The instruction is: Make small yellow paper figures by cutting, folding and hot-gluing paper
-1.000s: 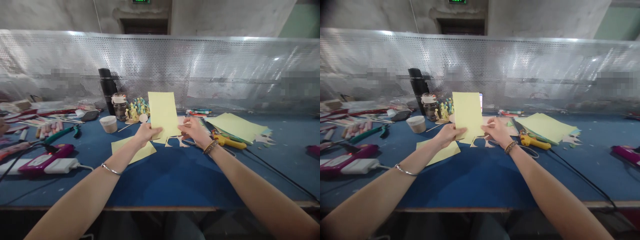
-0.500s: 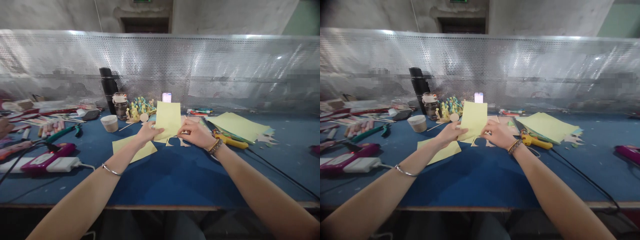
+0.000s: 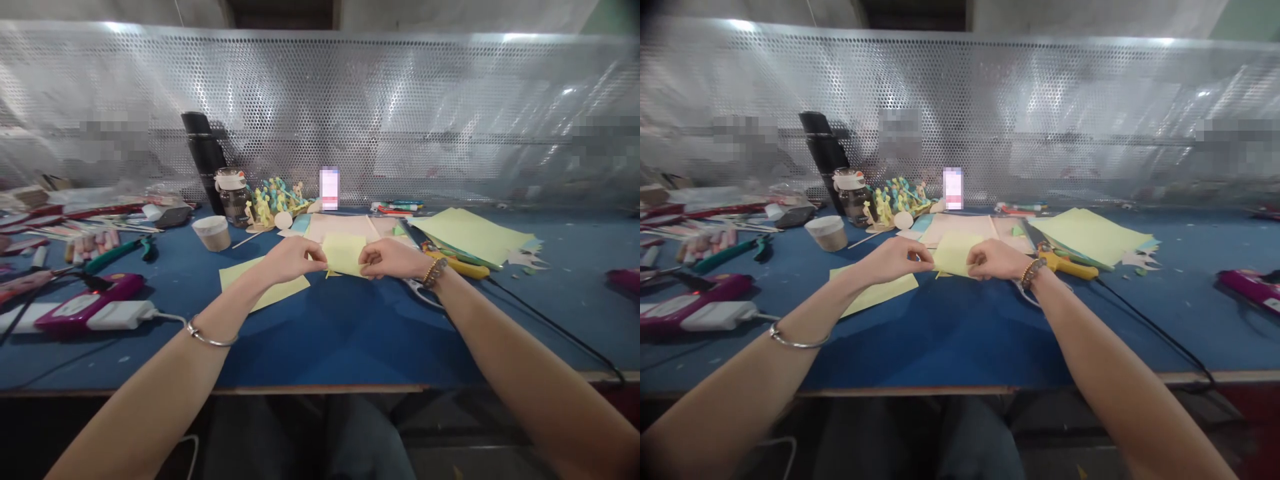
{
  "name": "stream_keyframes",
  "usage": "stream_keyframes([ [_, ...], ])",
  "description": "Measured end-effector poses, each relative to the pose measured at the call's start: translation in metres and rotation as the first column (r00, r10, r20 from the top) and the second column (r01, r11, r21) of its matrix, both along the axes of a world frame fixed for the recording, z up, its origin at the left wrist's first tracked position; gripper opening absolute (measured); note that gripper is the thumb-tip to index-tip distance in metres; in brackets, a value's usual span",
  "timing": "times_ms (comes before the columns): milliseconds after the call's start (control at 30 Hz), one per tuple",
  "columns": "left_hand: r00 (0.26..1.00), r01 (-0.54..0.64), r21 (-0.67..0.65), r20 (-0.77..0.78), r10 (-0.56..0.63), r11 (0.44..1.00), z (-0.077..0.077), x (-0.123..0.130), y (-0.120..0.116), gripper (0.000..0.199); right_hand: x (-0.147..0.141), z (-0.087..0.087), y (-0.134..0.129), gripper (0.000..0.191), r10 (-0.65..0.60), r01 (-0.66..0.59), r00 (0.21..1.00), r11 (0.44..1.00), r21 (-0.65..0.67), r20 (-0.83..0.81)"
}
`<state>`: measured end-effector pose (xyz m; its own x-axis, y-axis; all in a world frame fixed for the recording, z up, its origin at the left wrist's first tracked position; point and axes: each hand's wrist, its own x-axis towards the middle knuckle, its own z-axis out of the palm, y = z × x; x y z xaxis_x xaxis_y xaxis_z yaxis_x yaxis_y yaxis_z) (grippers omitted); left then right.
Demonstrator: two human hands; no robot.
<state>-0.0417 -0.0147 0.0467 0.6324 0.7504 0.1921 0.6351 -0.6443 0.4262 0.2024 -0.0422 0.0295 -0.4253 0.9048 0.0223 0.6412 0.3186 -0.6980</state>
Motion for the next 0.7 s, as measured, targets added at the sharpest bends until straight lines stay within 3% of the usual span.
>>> stream_keyframes([
  [133, 0.996, 0.014, -0.011, -0.087, -0.015, 1.0, 0.006, 0.001, -0.018, 0.019, -0.003, 0.005, -0.023, 0.014, -0.002, -0.009, 0.995, 0.993, 0.118, 0.095],
  [267, 0.993, 0.059, -0.073, -0.103, -0.066, 0.996, 0.003, 0.002, -0.037, 0.02, -0.008, 0.0, -0.045, 0.023, -0.061, 0.005, 0.973, 0.97, 0.243, 0.223],
  [367, 0.986, 0.084, -0.159, -0.131, -0.106, 0.984, -0.003, 0.001, -0.04, 0.023, -0.01, -0.008, -0.049, 0.025, -0.049, 0.001, 0.974, 0.977, 0.213, 0.222],
  [533, 0.969, 0.156, -0.339, -0.132, -0.211, 0.928, -0.011, -0.003, -0.026, 0.027, -0.006, -0.015, -0.041, 0.029, -0.071, 0.064, 0.986, 0.997, 0.053, 0.153],
  [700, 0.974, 0.128, -0.318, -0.138, -0.18, 0.939, -0.016, -0.005, -0.02, 0.034, -0.001, -0.015, -0.038, 0.03, -0.058, 0.054, 0.991, 0.998, 0.031, 0.119],
])
